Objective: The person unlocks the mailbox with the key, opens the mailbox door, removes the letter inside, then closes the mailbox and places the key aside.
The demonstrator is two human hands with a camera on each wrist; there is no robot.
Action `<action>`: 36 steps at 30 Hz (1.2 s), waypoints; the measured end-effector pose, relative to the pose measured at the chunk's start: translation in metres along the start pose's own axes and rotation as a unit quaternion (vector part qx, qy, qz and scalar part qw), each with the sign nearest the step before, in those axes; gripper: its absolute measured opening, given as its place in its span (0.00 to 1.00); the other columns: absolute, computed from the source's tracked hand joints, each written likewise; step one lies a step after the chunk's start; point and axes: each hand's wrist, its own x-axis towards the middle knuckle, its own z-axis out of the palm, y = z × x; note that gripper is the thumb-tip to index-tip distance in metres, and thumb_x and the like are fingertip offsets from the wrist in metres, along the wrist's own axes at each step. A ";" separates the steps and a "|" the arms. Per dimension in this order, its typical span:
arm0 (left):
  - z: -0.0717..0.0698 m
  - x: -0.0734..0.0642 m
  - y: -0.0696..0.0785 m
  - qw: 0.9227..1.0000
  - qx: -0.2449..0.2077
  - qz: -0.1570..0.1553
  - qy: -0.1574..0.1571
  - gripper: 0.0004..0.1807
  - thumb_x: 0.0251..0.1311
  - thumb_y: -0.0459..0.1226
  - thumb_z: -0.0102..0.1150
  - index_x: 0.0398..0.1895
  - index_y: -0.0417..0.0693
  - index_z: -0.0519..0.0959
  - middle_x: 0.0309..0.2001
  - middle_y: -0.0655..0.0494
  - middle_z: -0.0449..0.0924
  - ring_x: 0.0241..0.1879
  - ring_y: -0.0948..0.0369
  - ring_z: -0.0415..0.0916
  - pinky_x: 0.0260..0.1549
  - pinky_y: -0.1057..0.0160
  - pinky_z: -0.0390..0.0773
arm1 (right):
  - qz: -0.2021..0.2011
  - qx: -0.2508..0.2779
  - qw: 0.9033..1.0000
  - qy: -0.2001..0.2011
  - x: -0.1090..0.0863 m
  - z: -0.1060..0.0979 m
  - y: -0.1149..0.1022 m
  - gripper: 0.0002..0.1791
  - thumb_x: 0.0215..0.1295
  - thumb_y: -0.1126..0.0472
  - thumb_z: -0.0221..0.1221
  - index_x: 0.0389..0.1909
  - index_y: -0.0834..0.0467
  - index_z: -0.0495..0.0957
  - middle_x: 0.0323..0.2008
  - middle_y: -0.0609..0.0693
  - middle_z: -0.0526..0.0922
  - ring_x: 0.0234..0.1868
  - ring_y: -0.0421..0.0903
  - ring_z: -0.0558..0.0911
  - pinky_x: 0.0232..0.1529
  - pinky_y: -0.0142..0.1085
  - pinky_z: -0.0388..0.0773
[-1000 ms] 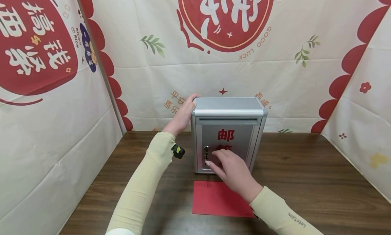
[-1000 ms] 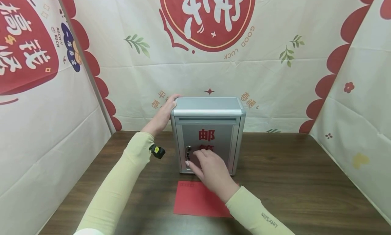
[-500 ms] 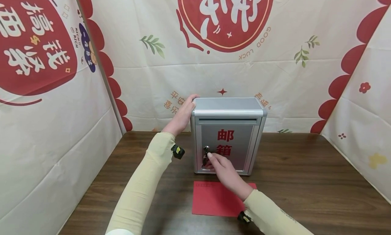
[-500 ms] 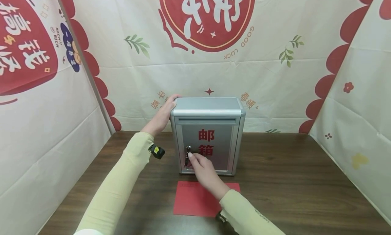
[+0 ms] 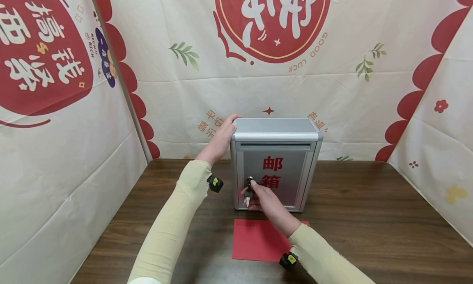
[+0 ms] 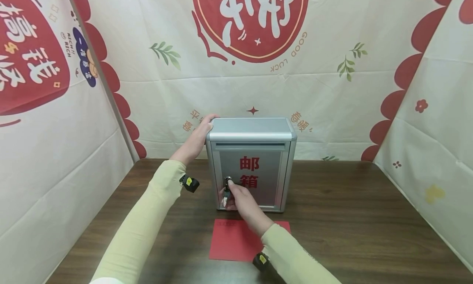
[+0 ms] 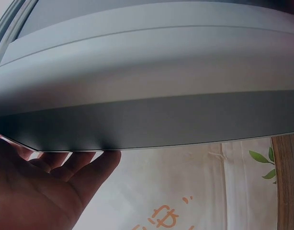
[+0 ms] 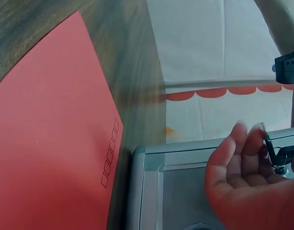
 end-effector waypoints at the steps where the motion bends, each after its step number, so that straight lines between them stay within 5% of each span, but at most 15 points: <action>1: 0.000 0.000 0.000 1.000 0.001 0.000 0.000 0.24 0.69 0.45 0.28 0.65 0.52 0.61 0.61 0.53 0.65 0.60 0.59 0.61 0.59 0.52 0.60 | 0.001 0.003 1.000 -0.004 0.000 0.000 0.000 0.30 0.75 0.44 0.40 0.48 0.68 0.74 0.33 0.57 0.76 0.36 0.51 0.77 0.44 0.43 0.75; 10: -0.001 0.001 -0.001 1.000 -0.004 0.000 0.000 0.24 0.68 0.45 0.28 0.65 0.53 0.61 0.61 0.53 0.65 0.59 0.59 0.62 0.58 0.52 0.61 | 0.020 0.089 0.996 -0.015 0.001 0.004 -0.004 0.26 0.75 0.46 0.42 0.43 0.68 0.70 0.27 0.53 0.70 0.31 0.46 0.73 0.38 0.39 0.73; 16: -0.002 0.001 0.000 1.000 -0.015 -0.007 -0.011 0.24 0.70 0.43 0.27 0.66 0.52 0.61 0.62 0.52 0.64 0.60 0.57 0.61 0.59 0.52 0.60 | 0.036 0.129 0.991 0.022 0.001 0.010 -0.006 0.19 0.73 0.49 0.47 0.34 0.63 0.69 0.21 0.51 0.67 0.25 0.44 0.69 0.29 0.35 0.70; 25: -0.006 -0.016 0.038 0.999 -0.011 -0.024 -0.023 0.24 0.70 0.37 0.27 0.67 0.43 0.59 0.63 0.45 0.63 0.61 0.54 0.60 0.60 0.52 0.60 | 0.012 0.087 0.993 0.085 0.002 0.017 -0.011 0.16 0.72 0.55 0.50 0.31 0.64 0.70 0.16 0.50 0.66 0.18 0.43 0.69 0.17 0.31 0.64; 33: -0.006 -0.019 0.041 0.999 -0.005 -0.026 -0.021 0.24 0.70 0.38 0.26 0.67 0.44 0.59 0.63 0.45 0.63 0.61 0.54 0.60 0.60 0.51 0.60 | 0.006 0.065 0.993 0.103 0.000 0.020 -0.015 0.16 0.72 0.55 0.51 0.33 0.66 0.71 0.15 0.51 0.66 0.18 0.43 0.68 0.16 0.31 0.64; 36: -0.005 -0.012 0.028 0.999 -0.009 -0.029 -0.021 0.24 0.70 0.38 0.26 0.67 0.45 0.59 0.64 0.46 0.63 0.61 0.54 0.60 0.60 0.51 0.60 | 0.004 0.060 0.992 0.107 -0.001 0.021 -0.016 0.17 0.72 0.55 0.51 0.33 0.67 0.71 0.15 0.51 0.66 0.18 0.44 0.68 0.16 0.32 0.65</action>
